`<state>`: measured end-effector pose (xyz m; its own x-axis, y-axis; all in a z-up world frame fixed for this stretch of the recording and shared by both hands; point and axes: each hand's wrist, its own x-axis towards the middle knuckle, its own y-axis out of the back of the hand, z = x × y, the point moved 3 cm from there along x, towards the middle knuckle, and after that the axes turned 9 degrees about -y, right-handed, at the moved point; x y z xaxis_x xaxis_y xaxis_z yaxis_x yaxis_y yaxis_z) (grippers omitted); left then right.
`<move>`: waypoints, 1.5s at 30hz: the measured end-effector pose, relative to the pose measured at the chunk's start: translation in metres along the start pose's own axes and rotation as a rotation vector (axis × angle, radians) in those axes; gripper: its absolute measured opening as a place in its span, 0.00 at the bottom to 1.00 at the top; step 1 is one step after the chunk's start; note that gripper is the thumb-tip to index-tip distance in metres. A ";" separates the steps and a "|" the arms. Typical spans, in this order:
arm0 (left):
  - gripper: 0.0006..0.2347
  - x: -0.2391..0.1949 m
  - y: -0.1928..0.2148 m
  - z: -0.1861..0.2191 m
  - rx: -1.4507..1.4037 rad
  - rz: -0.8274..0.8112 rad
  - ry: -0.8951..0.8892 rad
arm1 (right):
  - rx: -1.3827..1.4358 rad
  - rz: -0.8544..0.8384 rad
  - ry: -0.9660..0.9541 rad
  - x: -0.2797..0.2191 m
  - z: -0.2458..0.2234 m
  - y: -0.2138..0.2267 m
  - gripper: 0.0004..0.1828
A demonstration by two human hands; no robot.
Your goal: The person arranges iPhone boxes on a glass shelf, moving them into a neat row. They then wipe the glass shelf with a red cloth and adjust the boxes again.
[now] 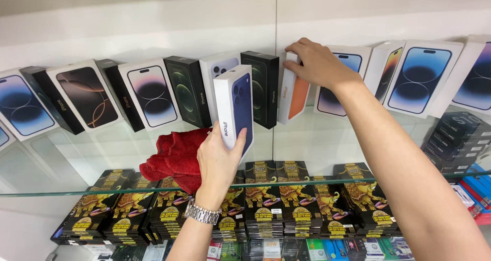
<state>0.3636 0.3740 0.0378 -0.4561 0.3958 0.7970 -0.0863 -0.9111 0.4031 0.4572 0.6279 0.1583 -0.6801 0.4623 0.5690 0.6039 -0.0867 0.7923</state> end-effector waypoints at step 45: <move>0.16 0.004 -0.047 0.047 -0.115 -0.054 0.012 | -0.189 0.070 -0.148 -0.004 0.152 0.013 0.26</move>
<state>0.4077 0.4242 0.0433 -0.4589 0.4439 0.7696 -0.2122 -0.8959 0.3902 0.5312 0.7593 0.1324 -0.5631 0.5721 0.5963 0.5493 -0.2799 0.7873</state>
